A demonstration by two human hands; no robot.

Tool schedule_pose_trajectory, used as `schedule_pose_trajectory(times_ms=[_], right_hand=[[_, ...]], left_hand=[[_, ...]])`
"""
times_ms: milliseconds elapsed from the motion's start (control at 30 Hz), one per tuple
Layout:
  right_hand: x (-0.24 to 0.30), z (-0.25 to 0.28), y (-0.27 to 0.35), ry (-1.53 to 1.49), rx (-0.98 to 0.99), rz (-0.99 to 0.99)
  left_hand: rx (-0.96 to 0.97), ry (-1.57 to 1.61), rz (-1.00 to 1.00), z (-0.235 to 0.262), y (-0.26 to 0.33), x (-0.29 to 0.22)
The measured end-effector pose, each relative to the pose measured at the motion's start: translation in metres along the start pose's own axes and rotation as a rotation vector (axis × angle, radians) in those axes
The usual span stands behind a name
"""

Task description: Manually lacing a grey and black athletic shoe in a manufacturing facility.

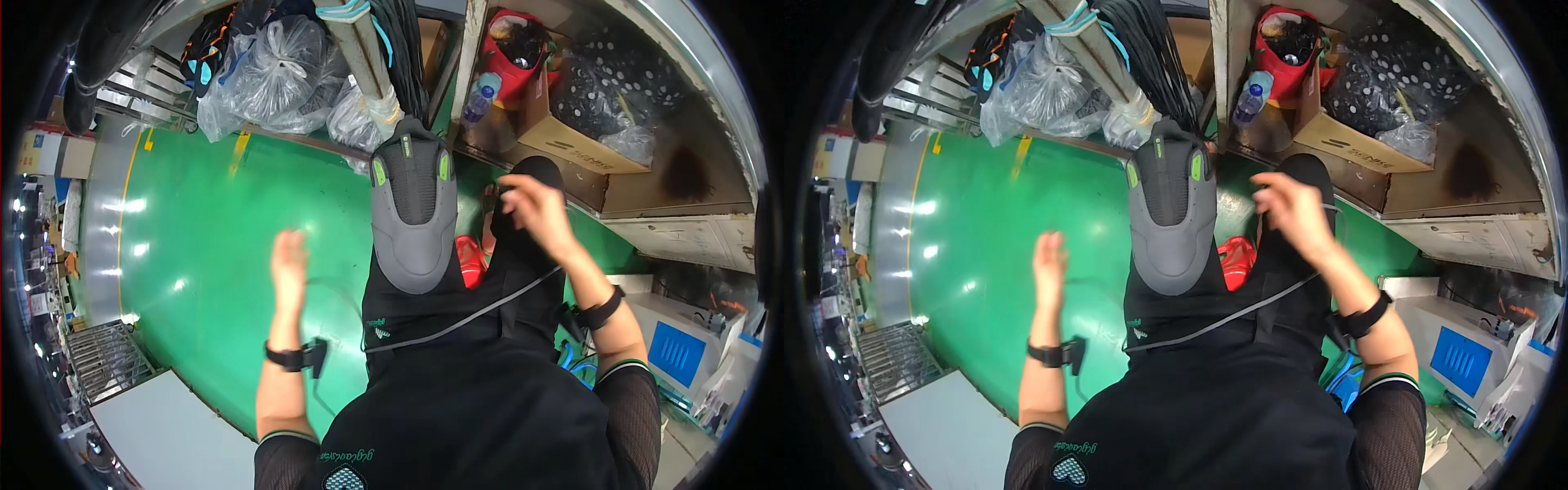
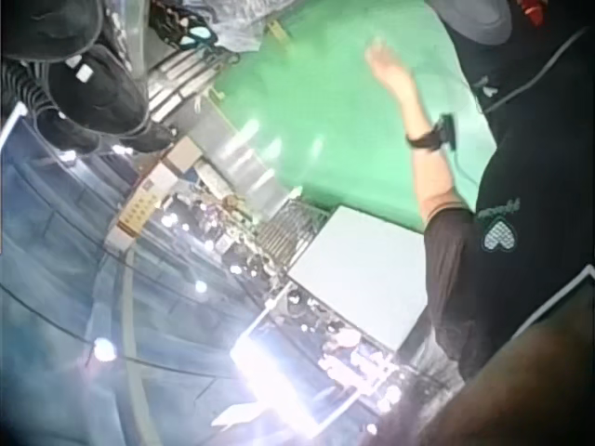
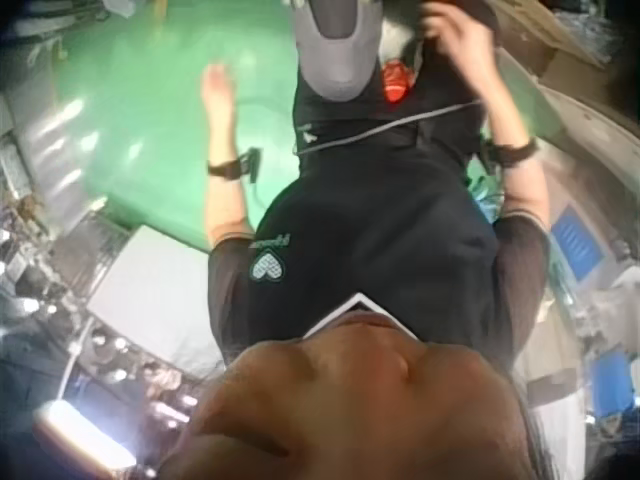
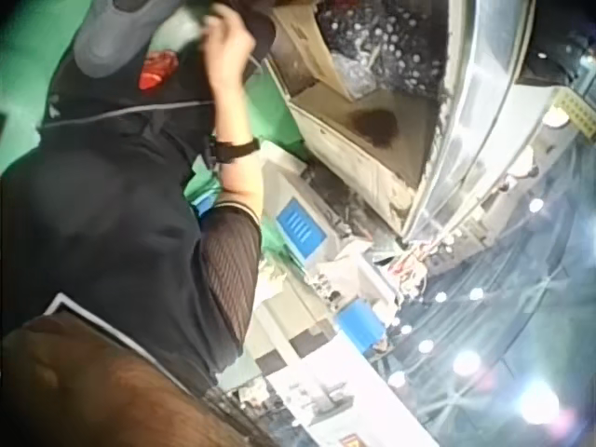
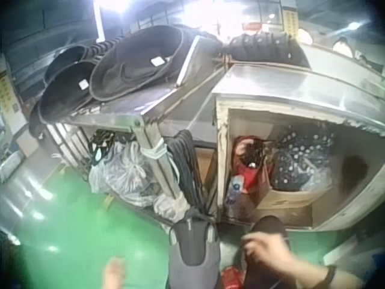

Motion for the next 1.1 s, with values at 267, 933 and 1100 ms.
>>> schedule_pose_trajectory(times_ms=[267, 933, 1100], right_hand=[[-0.006, -0.089, 0.009, -0.019, 0.154, -0.057], [0.026, -0.087, -0.014, 0.719, 0.408, 0.749], [0.027, -0.085, -0.017, 0.710, 0.386, 0.774]], left_hand=[[0.388, -0.192, -0.083, -0.149, 0.051, -0.079], [0.422, -0.864, -0.613, -0.134, 0.041, -0.091], [0.637, -0.749, 0.009, -0.139, 0.019, -0.079]])
Point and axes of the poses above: each hand's wrist, its own y-axis away from the middle knuckle, its own z-axis out of the back of the hand, x = y × z, the point moved 3 cm from there along -y, towards the middle knuckle, and after that the axes turned 4 degrees about -x, right-handed, at the moved point
